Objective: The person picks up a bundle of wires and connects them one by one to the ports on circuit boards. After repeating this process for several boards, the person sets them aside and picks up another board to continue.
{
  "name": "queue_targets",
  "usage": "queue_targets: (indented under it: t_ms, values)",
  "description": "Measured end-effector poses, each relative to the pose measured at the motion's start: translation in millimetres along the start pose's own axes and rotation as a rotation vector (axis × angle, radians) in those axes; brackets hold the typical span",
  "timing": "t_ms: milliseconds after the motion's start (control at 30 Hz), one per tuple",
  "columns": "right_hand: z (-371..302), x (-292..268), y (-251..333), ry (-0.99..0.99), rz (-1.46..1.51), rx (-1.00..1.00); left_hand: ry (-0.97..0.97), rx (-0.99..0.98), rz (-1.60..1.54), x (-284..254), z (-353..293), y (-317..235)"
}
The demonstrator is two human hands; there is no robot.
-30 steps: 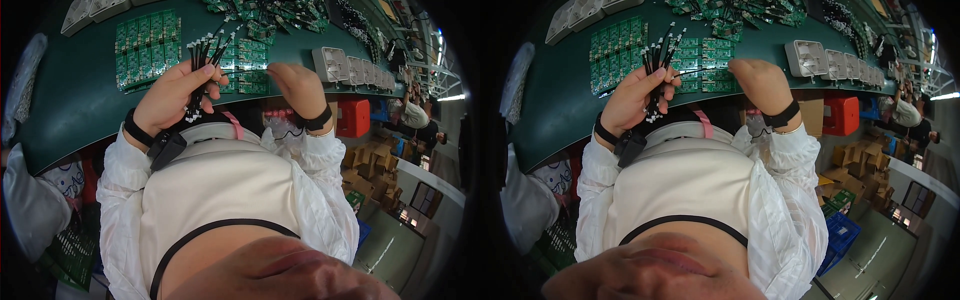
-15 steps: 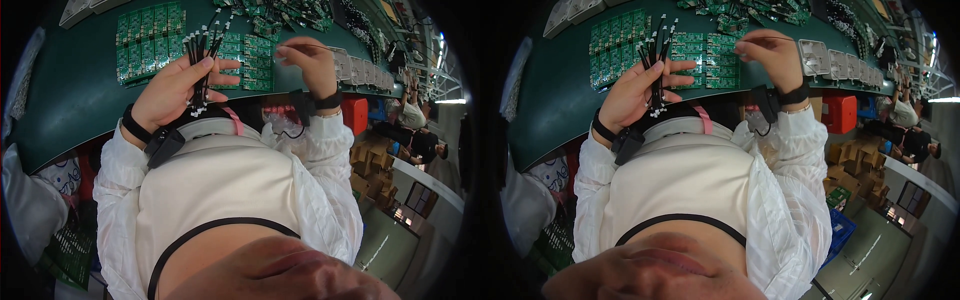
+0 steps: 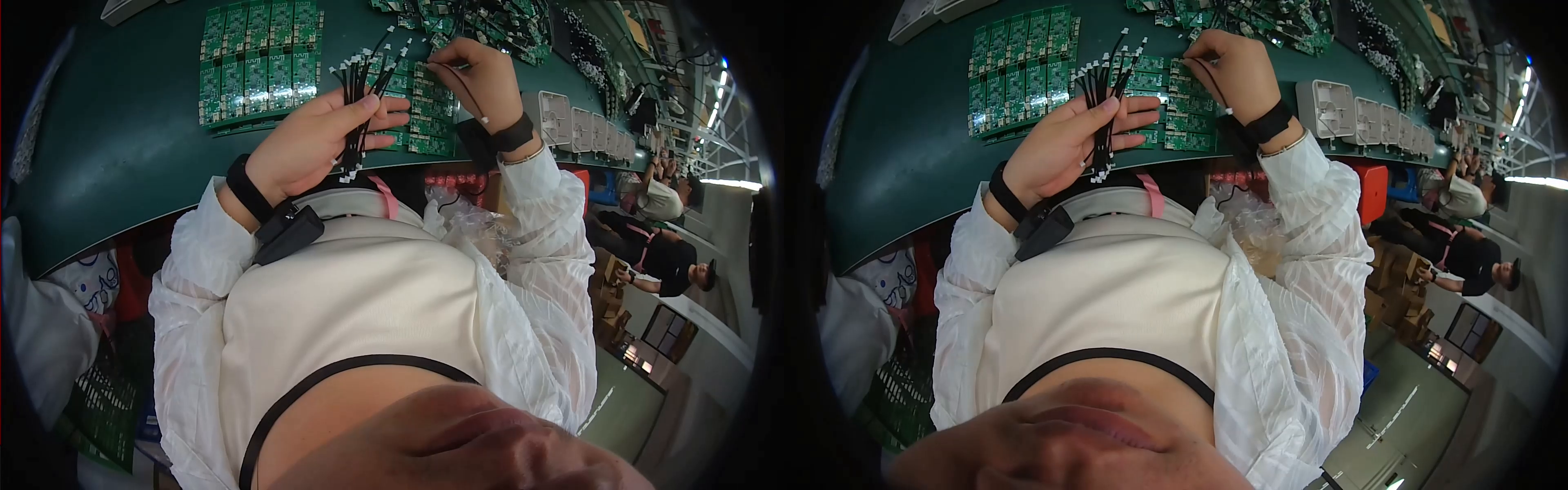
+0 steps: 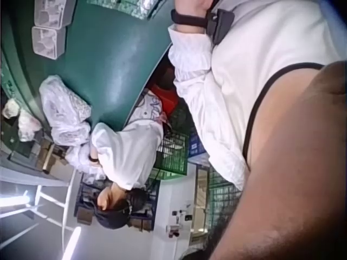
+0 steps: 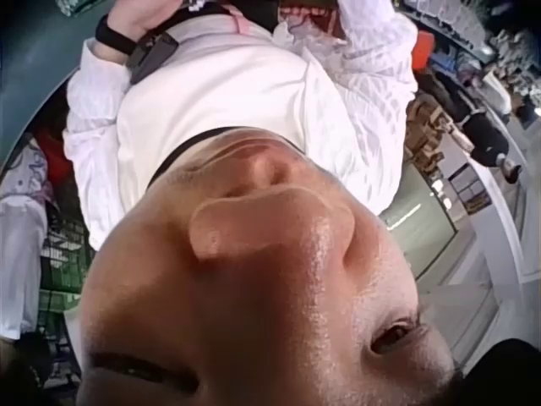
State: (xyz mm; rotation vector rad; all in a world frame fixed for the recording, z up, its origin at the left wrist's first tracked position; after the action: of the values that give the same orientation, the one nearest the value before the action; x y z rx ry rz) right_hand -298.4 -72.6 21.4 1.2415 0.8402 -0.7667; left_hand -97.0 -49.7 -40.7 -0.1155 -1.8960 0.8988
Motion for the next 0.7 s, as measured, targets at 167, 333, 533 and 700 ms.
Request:
queue_targets:
  t_ms: [167, 333, 533, 700]
  values:
    - [-3.3, 2.7, -5.5, -0.013, 0.081, 0.01, -0.003, -0.021, -0.008, 0.8, -0.1, 0.2]
    - [-2.0, 2.6, 0.3, -0.037, 0.007, -0.091, 0.0, -0.02, -0.015, -2.0, 2.0, 1.9]
    - [0.9, 3.4, 10.9, -0.025, -0.059, -0.17, 0.006, -0.02, -0.019, -2.5, 1.5, 0.1]
    - [1.4, 4.2, 13.1, -0.019, -0.109, -0.192, 0.009, -0.026, -0.017, -2.3, 2.0, 2.5]
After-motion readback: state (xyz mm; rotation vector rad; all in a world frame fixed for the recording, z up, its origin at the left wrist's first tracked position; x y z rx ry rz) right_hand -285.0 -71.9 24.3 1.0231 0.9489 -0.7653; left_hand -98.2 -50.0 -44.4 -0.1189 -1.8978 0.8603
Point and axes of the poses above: each hand's wrist, its own z-axis towards the middle knuckle, its own x-axis out of the palm, y = z × x, the point moved 7 cm from there along z, towards the middle knuckle
